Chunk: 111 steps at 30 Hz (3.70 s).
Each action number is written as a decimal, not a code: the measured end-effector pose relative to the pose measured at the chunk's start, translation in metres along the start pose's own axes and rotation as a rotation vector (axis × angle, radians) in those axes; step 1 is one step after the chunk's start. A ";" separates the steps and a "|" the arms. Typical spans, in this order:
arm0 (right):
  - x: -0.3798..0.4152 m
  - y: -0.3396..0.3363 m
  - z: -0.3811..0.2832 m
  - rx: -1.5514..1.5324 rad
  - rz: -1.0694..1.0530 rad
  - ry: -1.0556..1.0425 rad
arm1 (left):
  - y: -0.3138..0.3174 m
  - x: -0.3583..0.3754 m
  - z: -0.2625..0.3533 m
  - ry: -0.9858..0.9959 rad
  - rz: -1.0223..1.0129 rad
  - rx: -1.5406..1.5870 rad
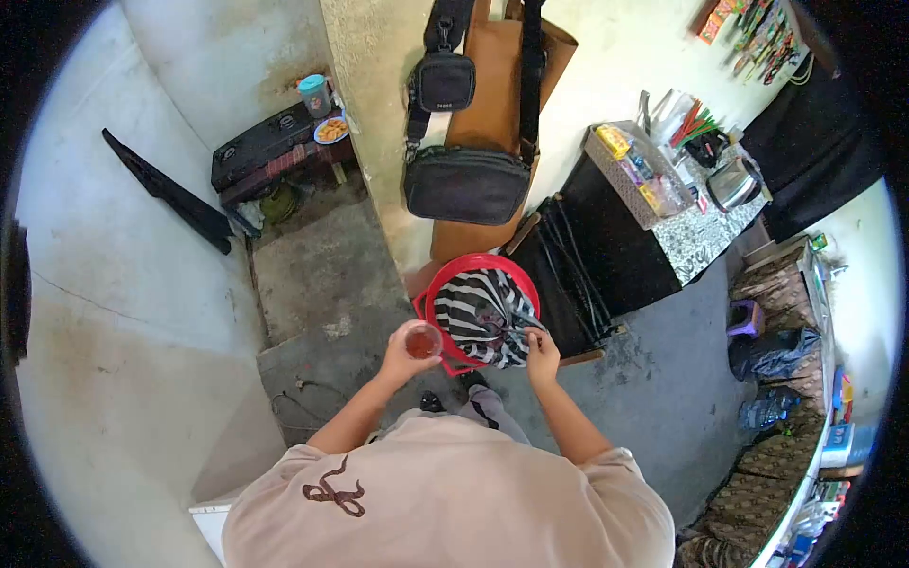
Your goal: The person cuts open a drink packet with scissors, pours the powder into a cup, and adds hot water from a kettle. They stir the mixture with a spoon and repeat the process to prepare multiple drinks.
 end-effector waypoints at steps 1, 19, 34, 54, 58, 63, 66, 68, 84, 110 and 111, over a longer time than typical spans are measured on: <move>-0.012 0.012 0.037 -0.038 0.039 0.004 | -0.007 0.008 -0.006 0.000 -0.004 -0.013; -0.054 0.130 0.188 -0.717 0.155 1.049 | -0.070 0.084 0.024 -0.364 0.158 -0.104; -0.004 0.059 0.161 -0.875 0.205 1.057 | -0.039 0.063 0.033 -0.245 -0.002 -0.031; -0.009 -0.075 0.022 -0.597 0.037 0.758 | 0.103 0.001 0.031 0.093 -0.451 0.251; -0.027 -0.097 -0.016 -0.510 -0.048 0.696 | 0.121 -0.013 0.034 0.046 -0.377 0.292; -0.034 -0.111 -0.056 -0.423 -0.188 0.567 | 0.144 -0.025 0.027 -0.033 -0.383 0.254; -0.035 -0.111 -0.059 -0.272 -0.259 0.407 | 0.167 -0.022 0.002 -0.045 -0.309 0.145; -0.032 -0.106 -0.062 -0.111 -0.273 0.036 | 0.165 -0.030 0.023 -0.135 -0.354 0.290; -0.108 -0.123 -0.030 0.103 -0.228 -0.151 | 0.208 -0.006 -0.018 -0.088 -0.334 -0.050; -0.119 0.078 0.175 -0.079 -0.243 0.547 | 0.112 -0.004 0.072 -0.091 0.063 0.037; -0.116 0.077 0.172 -0.202 -0.209 0.713 | 0.111 -0.002 0.073 -0.093 0.062 0.044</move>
Point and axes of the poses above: each hand's wrist, its own x-axis away from the middle knuckle, its own y-axis out of the palm, z = x × y, the point moved 2 cm from there along -x, towards the middle knuckle, and after that the axes turned 9 degrees about y, right-handed, at the moved point
